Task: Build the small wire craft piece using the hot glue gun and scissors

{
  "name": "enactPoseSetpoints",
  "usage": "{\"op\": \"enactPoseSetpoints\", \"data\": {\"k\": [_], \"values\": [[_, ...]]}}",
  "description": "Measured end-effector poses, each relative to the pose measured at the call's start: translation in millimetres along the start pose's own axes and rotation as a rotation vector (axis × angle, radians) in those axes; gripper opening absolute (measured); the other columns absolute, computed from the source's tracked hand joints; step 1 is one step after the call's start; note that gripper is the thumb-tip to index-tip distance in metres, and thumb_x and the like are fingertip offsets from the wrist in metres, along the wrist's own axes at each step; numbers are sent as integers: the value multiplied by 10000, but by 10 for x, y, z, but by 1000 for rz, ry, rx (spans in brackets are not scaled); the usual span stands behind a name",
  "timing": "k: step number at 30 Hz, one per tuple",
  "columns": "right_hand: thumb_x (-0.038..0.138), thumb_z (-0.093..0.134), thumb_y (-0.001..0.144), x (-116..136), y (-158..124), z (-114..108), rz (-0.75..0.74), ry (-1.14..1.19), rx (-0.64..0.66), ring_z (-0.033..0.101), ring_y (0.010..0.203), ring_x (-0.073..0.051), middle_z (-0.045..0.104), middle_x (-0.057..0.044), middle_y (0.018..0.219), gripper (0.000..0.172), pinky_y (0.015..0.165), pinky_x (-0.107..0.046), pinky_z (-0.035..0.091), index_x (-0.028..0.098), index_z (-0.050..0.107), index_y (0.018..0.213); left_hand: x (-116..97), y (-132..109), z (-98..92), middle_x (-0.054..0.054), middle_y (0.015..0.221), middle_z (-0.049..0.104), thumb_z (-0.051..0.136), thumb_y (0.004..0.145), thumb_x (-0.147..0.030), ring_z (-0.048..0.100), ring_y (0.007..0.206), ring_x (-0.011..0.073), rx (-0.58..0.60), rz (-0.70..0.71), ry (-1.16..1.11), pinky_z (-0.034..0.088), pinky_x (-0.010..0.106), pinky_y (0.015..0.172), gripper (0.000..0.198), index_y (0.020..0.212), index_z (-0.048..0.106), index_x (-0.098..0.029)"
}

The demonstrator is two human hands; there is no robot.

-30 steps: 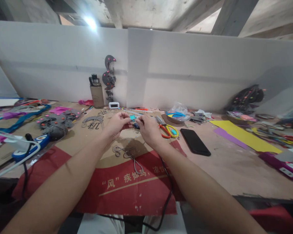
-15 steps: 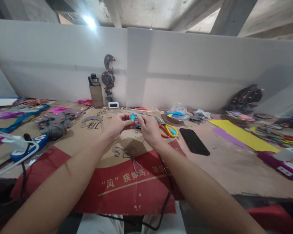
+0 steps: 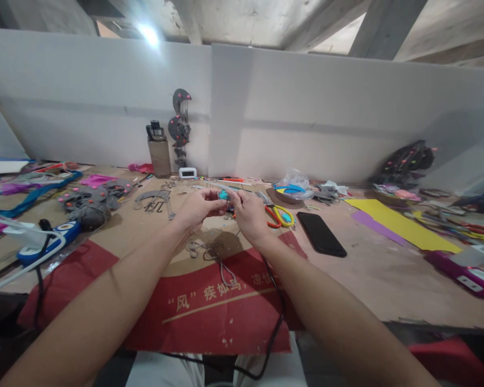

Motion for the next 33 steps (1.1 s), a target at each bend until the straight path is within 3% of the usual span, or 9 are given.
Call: {"op": "enactPoseSetpoints", "data": {"k": [6, 19, 27, 33], "values": [[466, 359, 936, 14, -8, 7, -20, -34, 7, 447, 575, -158, 566, -23, 622, 438, 563, -284, 257, 209, 552, 638, 81, 11, 34, 9, 670, 610, 794, 588, -293, 557, 591, 96, 57, -46, 9, 499, 292, 654, 268, 761, 665, -135], [447, 332, 954, 131, -45, -7, -119, -147, -11, 458, 645, -154, 559, -31, 698, 429, 597, -286, 267, 192, 543, 680, 103, -32, 45, -13, 622, 572, 764, 586, -288, 526, 575, 80, -26, -79, 15, 481, 251, 622, 241, 698, 616, -133], [457, 272, 959, 133, -40, 45, -91, 144, 60, 473, 640, -149, 556, -26, 680, 457, 601, -276, 305, 194, 516, 675, 73, -46, 9, -17, 595, 539, 640, 612, -209, 471, 519, 66, -130, -76, 4, 440, 219, 537, 106, 647, 568, -139], [359, 431, 893, 16, -19, 95, 56, 362, 45, 492, 679, -142, 556, -9, 742, 202, 634, -264, 361, 192, 517, 819, 35, -39, -96, -22, 577, 519, 628, 613, -229, 480, 525, 76, -198, -39, 13, 426, 214, 525, 112, 645, 559, -147]]}}
Point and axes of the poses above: each hand's wrist, its own y-axis towards the middle knuckle, its own z-axis out of the palm, x = y × z, the point moved 9 cm from there along y, towards the middle knuckle
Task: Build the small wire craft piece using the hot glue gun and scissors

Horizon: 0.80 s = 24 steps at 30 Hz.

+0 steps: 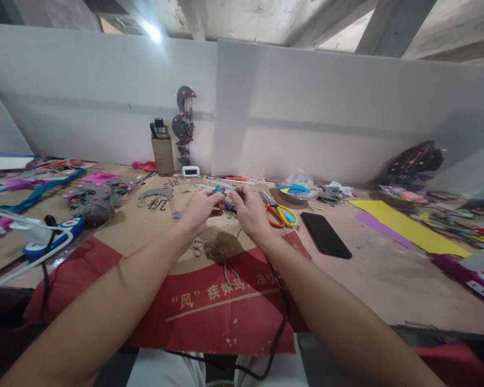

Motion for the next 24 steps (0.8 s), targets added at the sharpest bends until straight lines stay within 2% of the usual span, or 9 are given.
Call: {"op": "enactPoseSetpoints", "data": {"k": [3, 7, 12, 20, 24], "values": [[336, 485, 845, -72, 6, 75, 57, 158, 33, 515, 687, -137, 568, -10, 755, 157, 643, -258, 397, 187, 522, 813, -1, 9, -20, -19, 594, 528, 643, 616, -252, 487, 539, 79, -13, 15, 8, 419, 211, 525, 140, 677, 577, -144], [347, 509, 818, -123, 8, 118, 98, 234, 44, 532, 673, -137, 590, -11, 743, 169, 631, -258, 410, 183, 546, 797, 20, 17, -12, -14, 609, 540, 649, 632, -263, 502, 555, 83, -9, 24, 17, 402, 204, 517, 148, 696, 590, -143], [351, 516, 799, -161, 26, 65, 137, 170, 18, 496, 601, -127, 567, 2, 672, 178, 562, -248, 373, 182, 550, 757, 21, 18, 19, 1, 641, 564, 690, 644, -304, 509, 575, 87, 33, 27, 42, 404, 211, 530, 194, 716, 617, -139], [346, 488, 776, -215, 113, -10, 149, 97, 56, 417, 528, -108, 497, 27, 596, 178, 505, -241, 313, 187, 528, 708, -104, 21, 73, 48, 837, 651, 736, 613, -268, 585, 757, 135, 248, 9, 83, 449, 265, 680, 259, 836, 692, -145], [359, 482, 769, -218, 139, -5, 136, 58, 90, 373, 514, -101, 451, 40, 568, 189, 492, -239, 285, 191, 509, 687, -198, 29, 23, 49, 793, 640, 704, 636, -261, 570, 723, 127, 229, 55, 90, 413, 235, 604, 222, 820, 694, -138]]}}
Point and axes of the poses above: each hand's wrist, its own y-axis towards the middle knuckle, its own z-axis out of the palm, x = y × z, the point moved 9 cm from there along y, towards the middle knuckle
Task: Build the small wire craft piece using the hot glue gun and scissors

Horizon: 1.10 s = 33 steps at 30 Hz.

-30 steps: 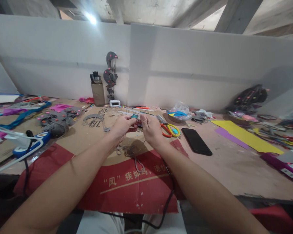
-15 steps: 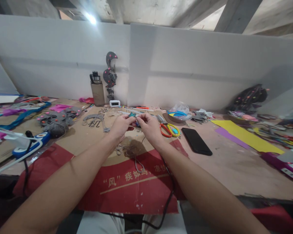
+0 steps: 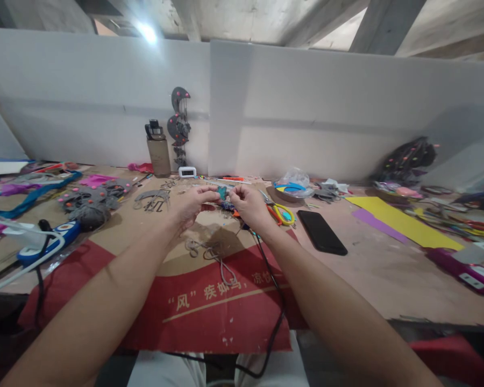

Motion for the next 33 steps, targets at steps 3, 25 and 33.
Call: {"op": "enactPoseSetpoints", "data": {"k": [3, 25, 33], "values": [[343, 489, 758, 18, -11, 22, -6, -16, 32, 364, 506, -95, 438, 48, 560, 168, 486, -236, 272, 192, 500, 685, -19, 5, -60, 11, 643, 583, 696, 637, -252, 491, 568, 82, -64, 24, 49, 324, 206, 488, 206, 810, 694, -140], [360, 492, 816, 75, -57, 105, -94, -69, 75, 468, 573, -116, 547, 20, 635, 199, 548, -245, 336, 183, 559, 754, 76, -16, -35, 45, 635, 642, 693, 707, -333, 632, 557, 140, -48, -8, 223, 554, 295, 587, 215, 761, 670, -127], [308, 520, 804, 164, -101, 99, -135, -72, 55, 512, 632, -129, 588, -1, 712, 127, 586, -255, 373, 189, 562, 817, 39, -21, -103, 33, 606, 610, 669, 706, -241, 615, 534, 135, -175, 25, 225, 530, 277, 542, 132, 687, 604, -128]]}}
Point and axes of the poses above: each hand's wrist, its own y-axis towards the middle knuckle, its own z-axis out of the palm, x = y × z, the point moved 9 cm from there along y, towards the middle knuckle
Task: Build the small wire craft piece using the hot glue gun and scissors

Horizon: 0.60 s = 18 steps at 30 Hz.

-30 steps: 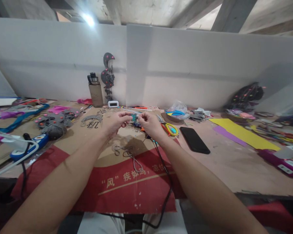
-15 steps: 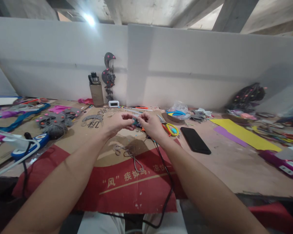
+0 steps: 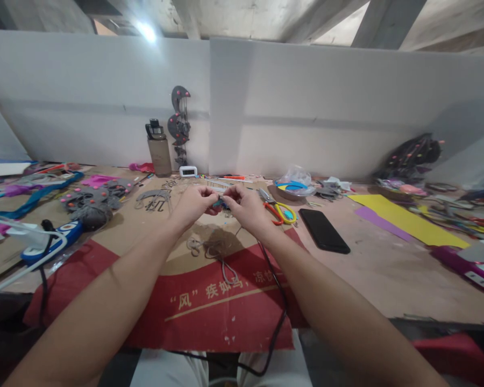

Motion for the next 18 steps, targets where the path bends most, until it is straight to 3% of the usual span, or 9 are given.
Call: {"op": "enactPoseSetpoints", "data": {"k": [3, 11, 18], "values": [[261, 518, 797, 52, -25, -1, -11, -52, -13, 525, 652, -136, 601, -12, 708, 98, 615, -266, 384, 186, 569, 758, 36, 2, 30, 27, 601, 603, 675, 706, -252, 604, 537, 126, -7, -2, -56, 537, 284, 568, 150, 680, 598, -125], [279, 516, 815, 6, -14, -87, 2, -55, -99, 533, 668, -143, 616, -24, 732, 122, 631, -276, 398, 185, 584, 776, 124, 25, 173, 60, 733, 654, 672, 742, -267, 641, 657, 131, 134, -83, -367, 558, 288, 669, 173, 798, 637, -106], [255, 559, 780, 19, -26, -113, 3, -41, -126, 528, 676, -141, 621, -32, 794, 114, 639, -277, 408, 183, 574, 867, 113, 33, 148, 51, 713, 651, 661, 739, -191, 639, 646, 121, 92, -83, -409, 563, 288, 680, 111, 802, 636, -103]]}}
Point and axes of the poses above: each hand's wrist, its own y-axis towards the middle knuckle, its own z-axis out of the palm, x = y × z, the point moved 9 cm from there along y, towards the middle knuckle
